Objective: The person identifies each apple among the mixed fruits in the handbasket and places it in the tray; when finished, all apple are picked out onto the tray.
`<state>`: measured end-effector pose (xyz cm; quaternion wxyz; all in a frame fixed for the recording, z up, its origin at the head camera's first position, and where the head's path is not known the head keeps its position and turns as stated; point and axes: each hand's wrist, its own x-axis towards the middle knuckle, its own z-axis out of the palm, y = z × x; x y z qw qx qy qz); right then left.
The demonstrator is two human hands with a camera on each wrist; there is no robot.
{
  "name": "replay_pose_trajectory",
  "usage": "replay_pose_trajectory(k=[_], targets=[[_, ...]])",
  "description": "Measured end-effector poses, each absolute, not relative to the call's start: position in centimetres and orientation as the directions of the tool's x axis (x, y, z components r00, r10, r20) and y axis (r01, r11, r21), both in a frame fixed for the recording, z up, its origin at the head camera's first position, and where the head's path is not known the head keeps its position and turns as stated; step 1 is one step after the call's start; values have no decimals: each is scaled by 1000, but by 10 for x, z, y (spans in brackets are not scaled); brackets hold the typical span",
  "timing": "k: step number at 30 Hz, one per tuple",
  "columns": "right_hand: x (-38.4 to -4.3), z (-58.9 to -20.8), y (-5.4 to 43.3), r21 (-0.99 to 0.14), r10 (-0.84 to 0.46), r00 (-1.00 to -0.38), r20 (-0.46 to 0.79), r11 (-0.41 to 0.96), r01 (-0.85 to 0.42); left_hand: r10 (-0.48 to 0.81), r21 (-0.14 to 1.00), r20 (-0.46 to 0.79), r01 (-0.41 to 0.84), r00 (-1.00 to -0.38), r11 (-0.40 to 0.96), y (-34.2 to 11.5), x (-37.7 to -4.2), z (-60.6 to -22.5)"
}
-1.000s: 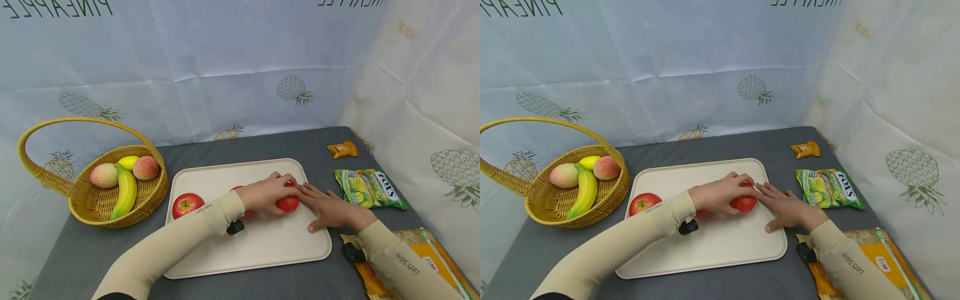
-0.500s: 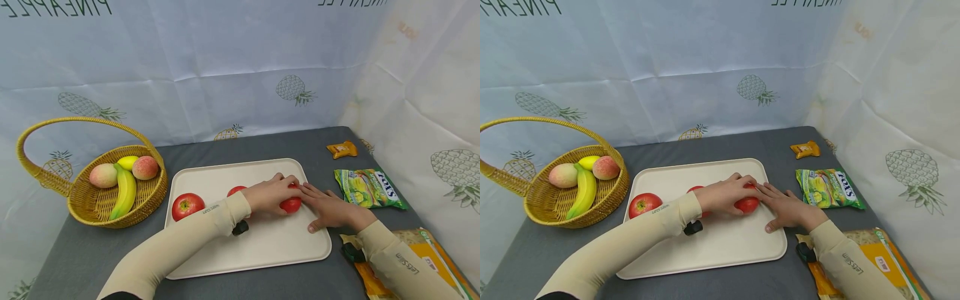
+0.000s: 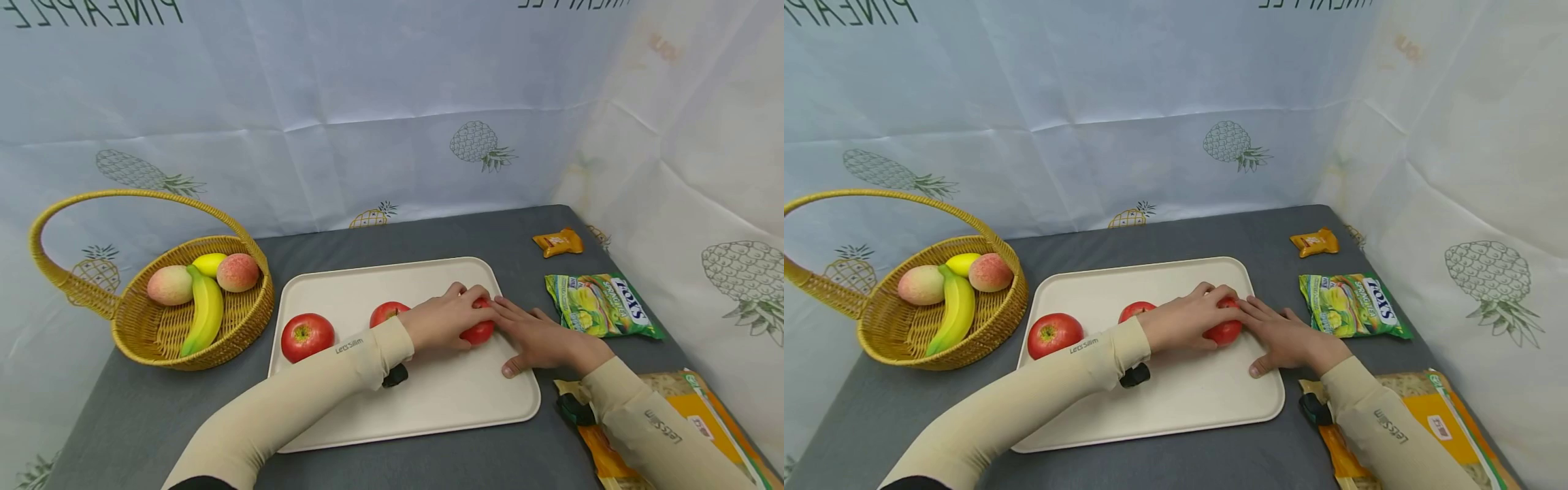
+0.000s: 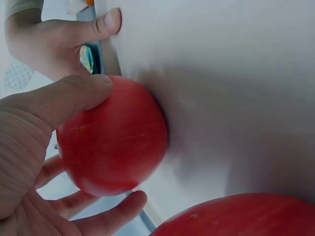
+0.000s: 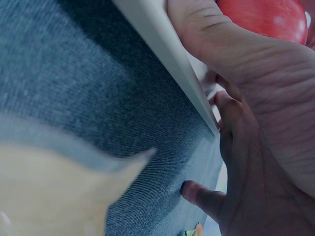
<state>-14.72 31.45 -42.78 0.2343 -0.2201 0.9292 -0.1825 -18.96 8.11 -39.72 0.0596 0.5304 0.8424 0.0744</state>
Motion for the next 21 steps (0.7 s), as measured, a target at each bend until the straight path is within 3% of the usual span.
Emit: replay_pose_trajectory(k=[7, 15, 21], targets=[[-152, -428, 313, -438, -493, -791, -362, 839, -323, 887, 159, -71, 873, -456, 461, 73, -185, -393], [-153, -430, 314, -425, -492, -797, -350, 842, -332, 852, 196, 40, 840, -523, 506, 34, -182, -372], [-136, -420, 323, -454, -484, -841, -240, 822, -344, 776, 192, 77, 773, -626, 605, -25, -176, -359]])
